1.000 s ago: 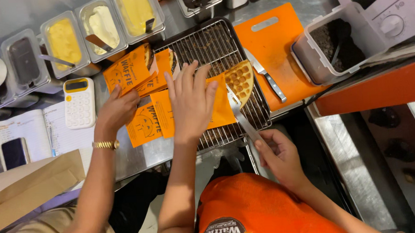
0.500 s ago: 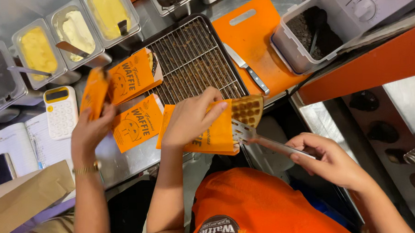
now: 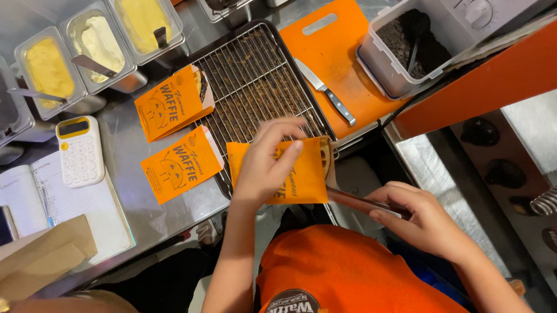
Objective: The person assembles waffles by spreading a white cream on a waffle half, placing a slice of ham on top, and folding it. They then wrap the assembled waffle in an orange paper sleeve and place it into a brown paper bag. The process is repeated for multiple waffles.
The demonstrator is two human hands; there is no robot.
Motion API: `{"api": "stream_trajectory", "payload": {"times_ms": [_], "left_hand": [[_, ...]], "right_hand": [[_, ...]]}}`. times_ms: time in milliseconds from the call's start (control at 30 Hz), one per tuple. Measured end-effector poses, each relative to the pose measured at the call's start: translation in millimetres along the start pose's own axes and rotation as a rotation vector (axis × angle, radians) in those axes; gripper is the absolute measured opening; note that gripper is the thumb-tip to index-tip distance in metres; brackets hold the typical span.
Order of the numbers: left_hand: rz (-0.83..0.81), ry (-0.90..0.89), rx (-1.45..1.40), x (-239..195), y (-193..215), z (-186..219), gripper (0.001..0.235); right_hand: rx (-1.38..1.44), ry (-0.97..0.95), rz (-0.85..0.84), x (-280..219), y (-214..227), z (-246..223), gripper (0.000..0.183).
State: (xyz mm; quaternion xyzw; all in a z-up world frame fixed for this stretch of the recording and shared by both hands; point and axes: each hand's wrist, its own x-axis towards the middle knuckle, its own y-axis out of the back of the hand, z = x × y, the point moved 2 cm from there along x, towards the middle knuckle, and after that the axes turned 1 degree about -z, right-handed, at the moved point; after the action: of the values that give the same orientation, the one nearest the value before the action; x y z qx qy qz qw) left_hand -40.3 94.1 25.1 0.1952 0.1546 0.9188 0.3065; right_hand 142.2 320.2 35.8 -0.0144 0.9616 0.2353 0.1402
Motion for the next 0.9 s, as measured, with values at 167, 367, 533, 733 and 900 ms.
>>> {"api": "stream_trajectory", "payload": {"times_ms": [167,367,533,733,900], "left_hand": [[0.364,0.306,0.234,-25.7,63.2,-30.9,0.037],[0.207,0.464,-0.593,-57.7,56.5,-64.2,0.052],[0.270,0.339,-0.686,-55.3,98.0,-83.6,0.059],[0.497,0.332,-0.815,-42.8,197.8,-150.4,0.050],[0.546,0.378,-0.558,-30.9,248.5,-234.2,0.043]], "right_hand": [[0.095,-0.003,-0.008,-2.9,2.2,1.6,0.021],[0.122,-0.073,-0.035,21.2,-8.9,1.1,0.023],[0.107,0.134,-0.066,68.7,-28.3,-20.0,0.027],[0.124,0.193,0.116,114.2,-37.3,-18.7,0.032],[-0.227,0.465,0.582,158.2,-48.5,-5.3,0.025]]}}
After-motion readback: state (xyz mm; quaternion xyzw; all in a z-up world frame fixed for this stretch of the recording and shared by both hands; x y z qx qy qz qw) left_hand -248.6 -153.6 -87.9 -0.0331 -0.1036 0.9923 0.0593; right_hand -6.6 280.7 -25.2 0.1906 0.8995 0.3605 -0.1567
